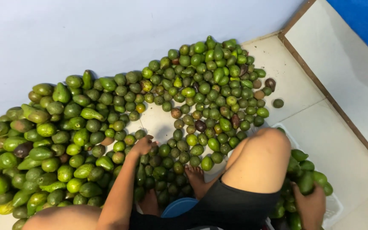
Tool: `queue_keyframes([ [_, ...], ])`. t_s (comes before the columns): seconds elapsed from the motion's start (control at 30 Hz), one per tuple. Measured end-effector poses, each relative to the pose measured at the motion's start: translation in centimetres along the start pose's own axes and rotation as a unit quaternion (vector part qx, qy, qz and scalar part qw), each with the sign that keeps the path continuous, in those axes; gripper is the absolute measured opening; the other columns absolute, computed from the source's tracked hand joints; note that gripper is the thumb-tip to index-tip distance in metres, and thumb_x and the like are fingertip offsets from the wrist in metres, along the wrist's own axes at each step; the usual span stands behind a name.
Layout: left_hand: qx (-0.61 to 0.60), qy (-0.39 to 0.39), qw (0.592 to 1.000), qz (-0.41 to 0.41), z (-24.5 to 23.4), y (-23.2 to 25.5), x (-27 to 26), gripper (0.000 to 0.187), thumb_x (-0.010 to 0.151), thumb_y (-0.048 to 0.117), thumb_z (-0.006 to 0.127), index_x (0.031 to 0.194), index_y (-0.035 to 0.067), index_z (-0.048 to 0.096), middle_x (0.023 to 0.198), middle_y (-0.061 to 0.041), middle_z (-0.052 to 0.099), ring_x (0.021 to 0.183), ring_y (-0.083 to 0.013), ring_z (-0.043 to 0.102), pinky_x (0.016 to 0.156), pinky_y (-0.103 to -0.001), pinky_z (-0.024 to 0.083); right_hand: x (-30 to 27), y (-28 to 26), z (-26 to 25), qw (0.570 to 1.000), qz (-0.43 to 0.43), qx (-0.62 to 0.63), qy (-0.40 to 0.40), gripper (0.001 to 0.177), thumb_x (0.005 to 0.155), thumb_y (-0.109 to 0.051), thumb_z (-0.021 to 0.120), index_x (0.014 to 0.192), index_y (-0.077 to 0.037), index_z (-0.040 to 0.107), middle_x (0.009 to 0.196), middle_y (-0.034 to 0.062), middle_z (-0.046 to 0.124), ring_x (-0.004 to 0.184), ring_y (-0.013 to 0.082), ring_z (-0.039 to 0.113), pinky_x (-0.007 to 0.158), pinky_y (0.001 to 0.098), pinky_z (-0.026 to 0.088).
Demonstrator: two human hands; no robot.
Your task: The person sits on the floor surrounded by a large pile of green avocados. They repeatedly pick up individual avocados, inspect them by turning them over in their hands, and then place them into a white crate to their right.
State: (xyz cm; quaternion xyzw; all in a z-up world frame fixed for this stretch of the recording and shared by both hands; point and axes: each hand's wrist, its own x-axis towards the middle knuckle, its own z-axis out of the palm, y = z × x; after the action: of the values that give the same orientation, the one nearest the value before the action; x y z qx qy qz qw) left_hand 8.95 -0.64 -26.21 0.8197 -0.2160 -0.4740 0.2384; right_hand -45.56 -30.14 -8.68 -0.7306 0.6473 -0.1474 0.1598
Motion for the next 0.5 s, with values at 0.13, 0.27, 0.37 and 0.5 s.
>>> queue_keyframes([
  [0.13,-0.019,0.004,1.000,0.009,0.7,-1.4,0.4,0.075,0.095,0.054,0.058,0.152,0.008,0.044,0.147,-0.019,0.056,0.127,-0.0382,0.060,0.101,-0.048,0.049,-0.1,6.0,0.1,0.989,0.045,-0.006,0.141,0.066,0.091,-0.032,0.082,0.137,0.010,0.059,0.122,0.0297,0.055,0.107,0.0515,0.060,0.088,0.0594,0.046],
  [0.27,-0.016,-0.003,1.000,0.015,1.4,-2.6,1.5,0.076,0.095,0.052,0.058,0.153,0.006,0.042,0.150,-0.020,0.053,0.131,-0.0393,0.057,0.102,-0.051,0.048,0.0,5.1,-1.8,0.990,0.133,-0.032,0.015,0.085,0.095,-0.045,0.063,0.158,0.004,0.033,0.145,0.0394,0.042,0.128,0.0591,0.046,0.102,0.0676,0.037],
  [0.37,-0.021,-0.009,0.999,0.026,1.8,-3.6,2.7,0.076,0.095,0.050,0.060,0.152,0.003,0.042,0.149,-0.021,0.053,0.132,-0.0392,0.056,0.102,-0.051,0.049,0.2,5.2,-2.1,0.985,0.168,0.001,-0.037,0.088,0.093,-0.051,0.056,0.159,0.001,0.030,0.146,0.0414,0.033,0.132,0.0618,0.039,0.110,0.0635,0.032],
  [0.5,-0.014,-0.001,1.000,0.013,1.6,-2.8,1.7,0.075,0.095,0.053,0.058,0.151,0.005,0.044,0.145,-0.020,0.057,0.129,-0.0393,0.058,0.100,-0.049,0.049,4.1,8.2,-1.4,0.971,0.196,-0.119,-0.072,0.096,0.092,-0.072,0.048,0.154,0.001,0.044,0.143,0.0385,0.043,0.125,0.0616,0.050,0.100,0.0709,0.041],
])
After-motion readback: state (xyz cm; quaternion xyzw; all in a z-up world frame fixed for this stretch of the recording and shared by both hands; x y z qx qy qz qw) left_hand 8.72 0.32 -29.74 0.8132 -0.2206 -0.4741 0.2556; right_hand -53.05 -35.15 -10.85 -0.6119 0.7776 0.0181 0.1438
